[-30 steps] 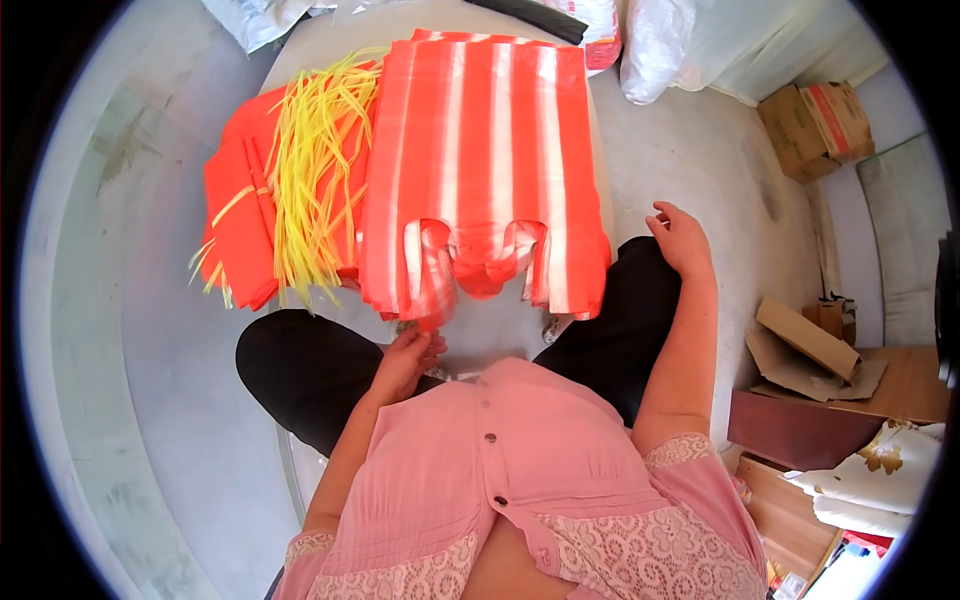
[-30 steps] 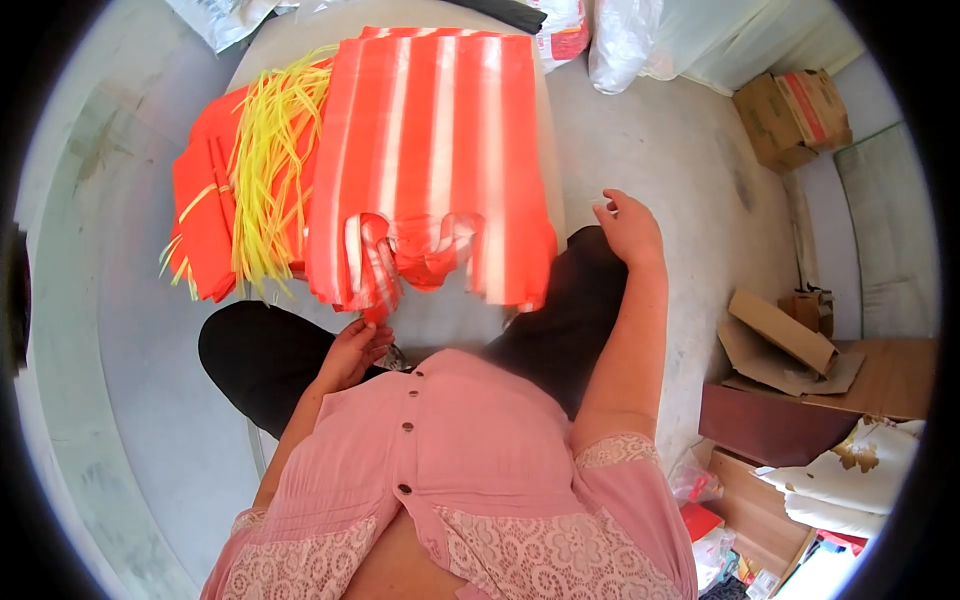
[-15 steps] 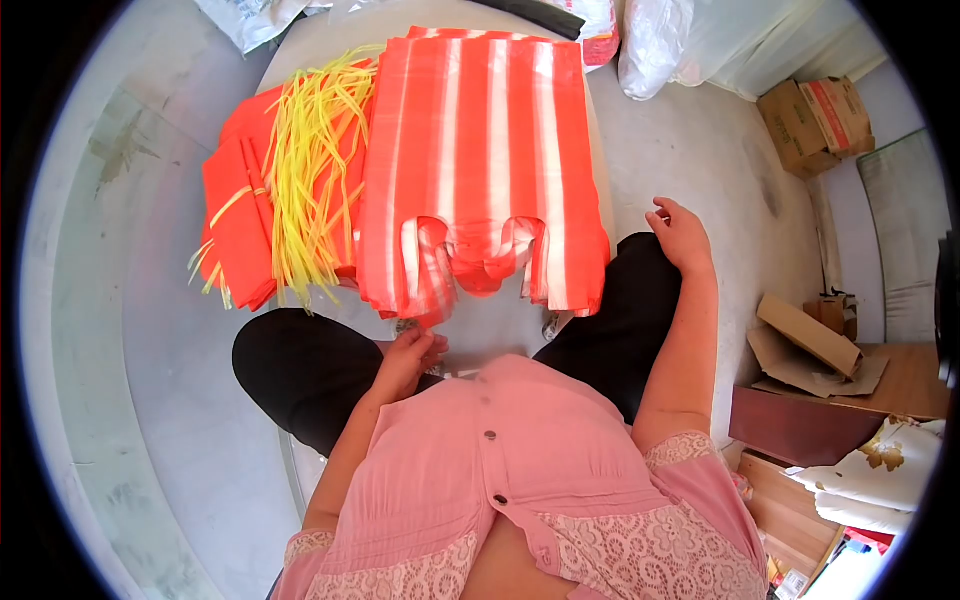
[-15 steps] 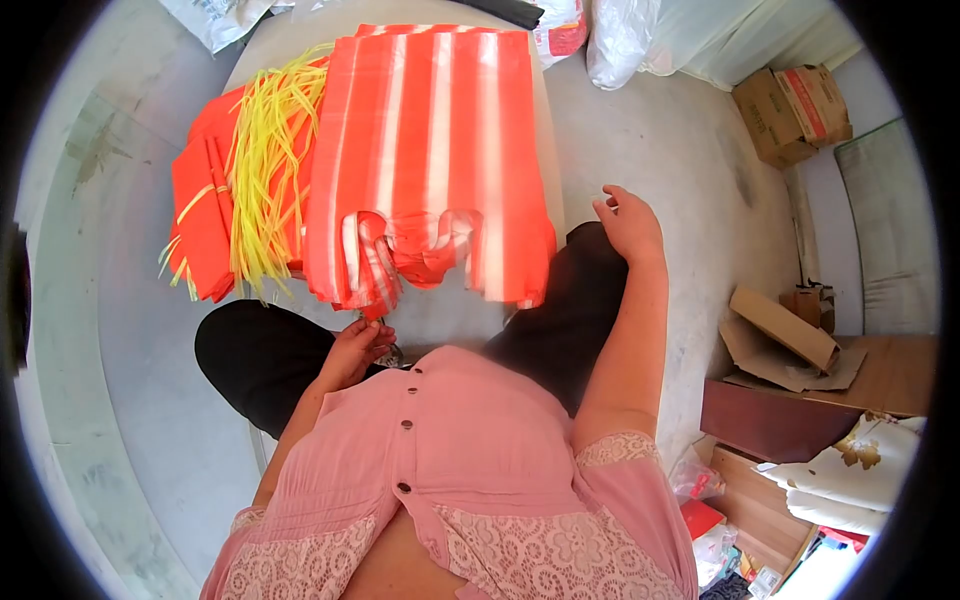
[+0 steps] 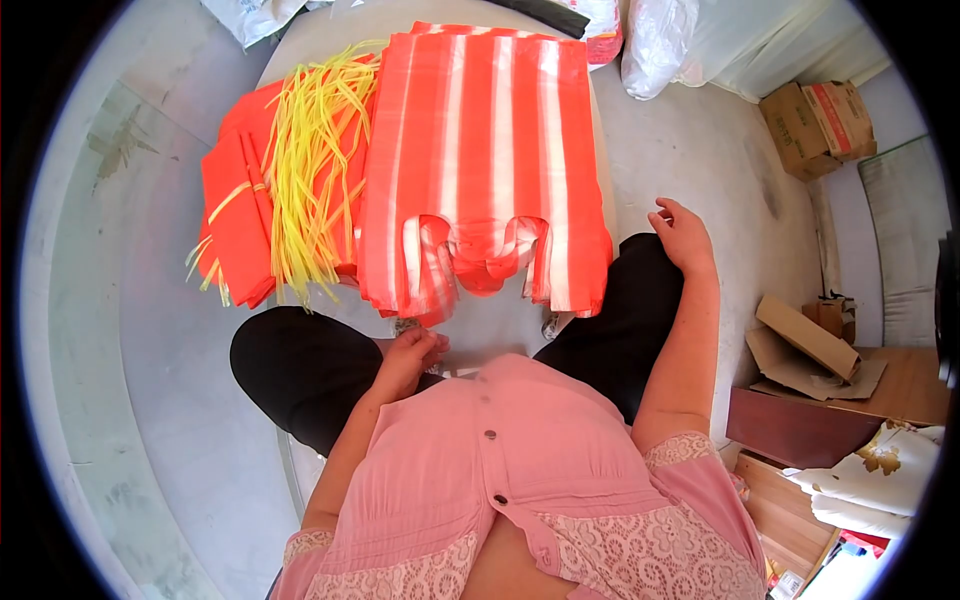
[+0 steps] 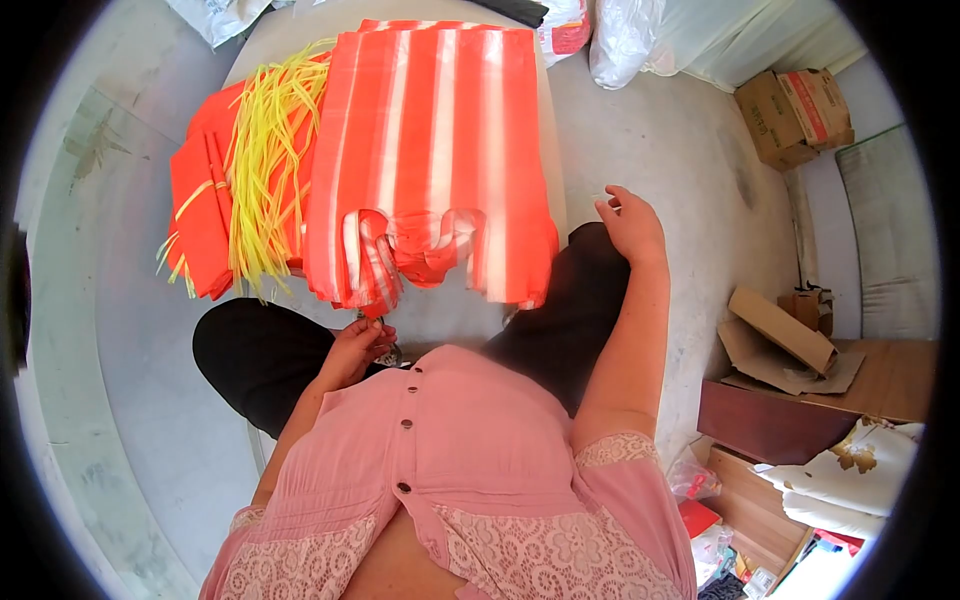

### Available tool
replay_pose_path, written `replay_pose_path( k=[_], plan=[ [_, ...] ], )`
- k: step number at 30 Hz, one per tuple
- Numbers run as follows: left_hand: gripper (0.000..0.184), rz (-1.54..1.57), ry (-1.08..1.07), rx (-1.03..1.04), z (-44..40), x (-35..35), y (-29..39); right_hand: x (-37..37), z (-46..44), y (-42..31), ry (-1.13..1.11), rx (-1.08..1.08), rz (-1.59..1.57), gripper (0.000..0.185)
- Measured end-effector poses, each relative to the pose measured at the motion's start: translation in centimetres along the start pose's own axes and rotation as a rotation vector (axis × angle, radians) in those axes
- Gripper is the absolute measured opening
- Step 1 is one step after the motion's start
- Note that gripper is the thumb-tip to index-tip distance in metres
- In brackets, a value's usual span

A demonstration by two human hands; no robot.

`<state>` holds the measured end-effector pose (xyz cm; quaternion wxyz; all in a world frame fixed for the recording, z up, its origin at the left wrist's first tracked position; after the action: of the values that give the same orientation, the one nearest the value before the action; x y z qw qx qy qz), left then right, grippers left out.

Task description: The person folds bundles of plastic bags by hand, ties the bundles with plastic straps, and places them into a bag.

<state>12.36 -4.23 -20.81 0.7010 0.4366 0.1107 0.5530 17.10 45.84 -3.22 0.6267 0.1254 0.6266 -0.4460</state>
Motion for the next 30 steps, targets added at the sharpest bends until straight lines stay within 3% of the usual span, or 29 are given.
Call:
replay_pose_path(
  k=[30],
  plan=[
    [0.016,0.012,0.006,0.016,0.6,0.7,0.8,0.2,-0.1,0.4,0.016,-0.002,0.015,0.047]
  ],
)
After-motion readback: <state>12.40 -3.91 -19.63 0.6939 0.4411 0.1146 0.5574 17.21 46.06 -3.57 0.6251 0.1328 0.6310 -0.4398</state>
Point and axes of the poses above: each hand's wrist, its own z-axis away from the middle knuckle, its own x-axis out of the palm, y = z × x, the point moved 3 cm from there along -z, towards the middle knuckle, and after that the axes turned 8 degrees about x, right-handed, at the moved point
